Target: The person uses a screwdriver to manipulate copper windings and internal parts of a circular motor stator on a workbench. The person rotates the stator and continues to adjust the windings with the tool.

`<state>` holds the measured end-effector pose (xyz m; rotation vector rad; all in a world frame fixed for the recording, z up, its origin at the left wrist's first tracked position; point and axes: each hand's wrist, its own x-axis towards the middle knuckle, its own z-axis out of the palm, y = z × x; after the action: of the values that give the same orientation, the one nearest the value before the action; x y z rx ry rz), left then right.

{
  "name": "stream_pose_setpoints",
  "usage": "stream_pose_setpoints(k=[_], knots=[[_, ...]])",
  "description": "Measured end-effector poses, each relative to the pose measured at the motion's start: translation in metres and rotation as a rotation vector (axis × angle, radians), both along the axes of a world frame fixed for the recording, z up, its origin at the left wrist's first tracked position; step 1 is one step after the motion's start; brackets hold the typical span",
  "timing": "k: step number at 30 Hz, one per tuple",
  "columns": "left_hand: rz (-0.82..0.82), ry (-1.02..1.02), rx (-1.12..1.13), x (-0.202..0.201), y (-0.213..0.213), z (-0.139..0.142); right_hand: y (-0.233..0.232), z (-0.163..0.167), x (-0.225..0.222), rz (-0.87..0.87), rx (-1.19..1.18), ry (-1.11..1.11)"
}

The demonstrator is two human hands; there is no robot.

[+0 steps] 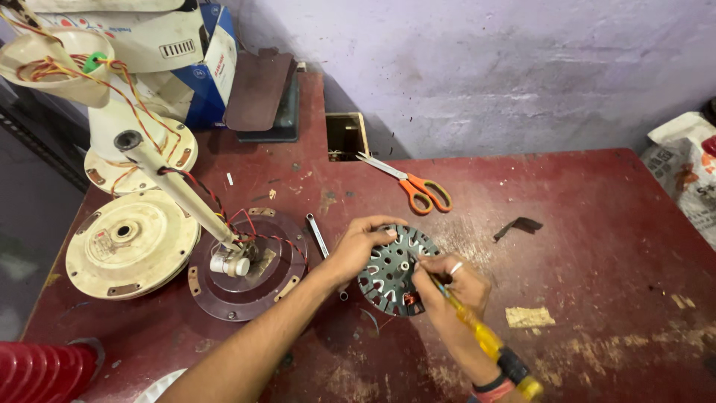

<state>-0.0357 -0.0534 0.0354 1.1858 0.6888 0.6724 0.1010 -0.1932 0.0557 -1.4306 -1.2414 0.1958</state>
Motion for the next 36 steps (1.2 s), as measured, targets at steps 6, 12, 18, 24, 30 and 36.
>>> stream_pose_setpoints(k=[6,12,18,24,30,36], knots=[[-0.01,-0.03,0.063,0.0,0.003,-0.004,-0.003,-0.003,-0.002,0.133,0.195,-0.183],[0.008,-0.009,0.019,0.002,0.004,-0.005,-0.002,-0.004,0.0,0.121,0.104,-0.127],[0.009,-0.031,0.066,0.002,0.007,-0.012,0.01,-0.012,0.01,-0.04,0.01,0.062],[0.039,0.028,0.349,-0.001,0.0,-0.002,0.021,-0.035,0.015,0.005,0.096,0.218],[0.116,0.248,0.415,-0.004,-0.017,0.023,0.042,-0.061,0.025,-0.053,0.123,0.778],[0.115,0.335,0.194,0.006,0.006,0.016,0.031,-0.066,0.032,-0.07,-0.04,0.93]])
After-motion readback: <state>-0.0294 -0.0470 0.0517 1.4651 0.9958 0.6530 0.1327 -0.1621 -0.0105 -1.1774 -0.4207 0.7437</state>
